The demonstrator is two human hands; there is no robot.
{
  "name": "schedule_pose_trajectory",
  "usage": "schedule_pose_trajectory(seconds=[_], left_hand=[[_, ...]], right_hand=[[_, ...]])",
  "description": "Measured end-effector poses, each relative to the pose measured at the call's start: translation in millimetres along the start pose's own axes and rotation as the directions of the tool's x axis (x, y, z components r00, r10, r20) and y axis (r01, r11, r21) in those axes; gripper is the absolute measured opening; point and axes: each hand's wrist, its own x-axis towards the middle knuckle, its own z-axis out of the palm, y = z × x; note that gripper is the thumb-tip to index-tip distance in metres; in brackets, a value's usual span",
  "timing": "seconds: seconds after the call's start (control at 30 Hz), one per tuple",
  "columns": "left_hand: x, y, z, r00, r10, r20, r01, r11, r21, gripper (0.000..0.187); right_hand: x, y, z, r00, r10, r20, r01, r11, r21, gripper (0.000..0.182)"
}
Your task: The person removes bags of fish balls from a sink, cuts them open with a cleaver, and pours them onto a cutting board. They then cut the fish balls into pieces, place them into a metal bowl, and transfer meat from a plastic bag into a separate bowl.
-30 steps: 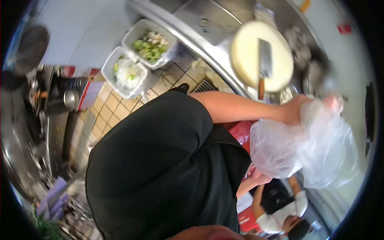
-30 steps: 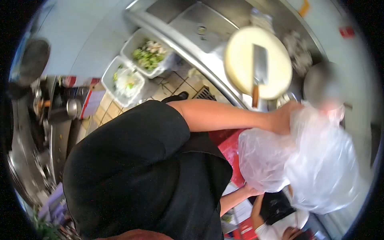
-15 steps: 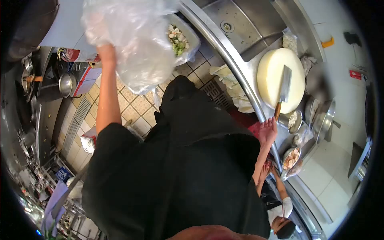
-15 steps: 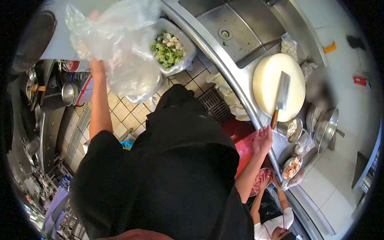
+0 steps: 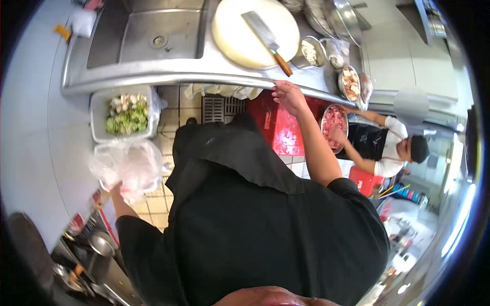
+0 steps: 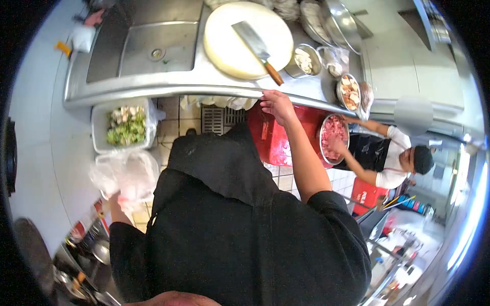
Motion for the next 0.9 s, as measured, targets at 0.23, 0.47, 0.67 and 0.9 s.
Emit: schedule_pose_trajectory(seconds=[0.23, 0.47, 0.67, 0.9], left_hand=[[-94.0, 188.6, 74.7, 0.661, 0.584, -0.470, -0.423, 0.808, 0.409, 0.051], [-203.7, 368.5, 207.0, 0.432, 0.890, -0.146, -0.852, 0.456, 0.258, 0.026], [-272.9, 467.3, 261.0, 0.326, 0.940, 0.096, -0.915, 0.288, 0.283, 0.024], [-211.4, 522.0, 274.6, 0.460, 0.875, 0.149, -0.888, 0.451, 0.095, 0.023]], right_hand=[[22.0, -12.1, -2.3, 0.786, -0.581, -0.209, 0.372, 0.716, -0.590, 0.019], [83.7, -30.8, -9.8, 0.578, -0.813, -0.064, 0.413, 0.359, -0.837, 0.032], [81.9, -30.5, -10.3, 0.602, -0.798, 0.021, 0.525, 0.376, -0.764, 0.027], [86.0, -40.2, -15.6, 0.627, -0.774, 0.092, 0.582, 0.386, -0.715, 0.026]])
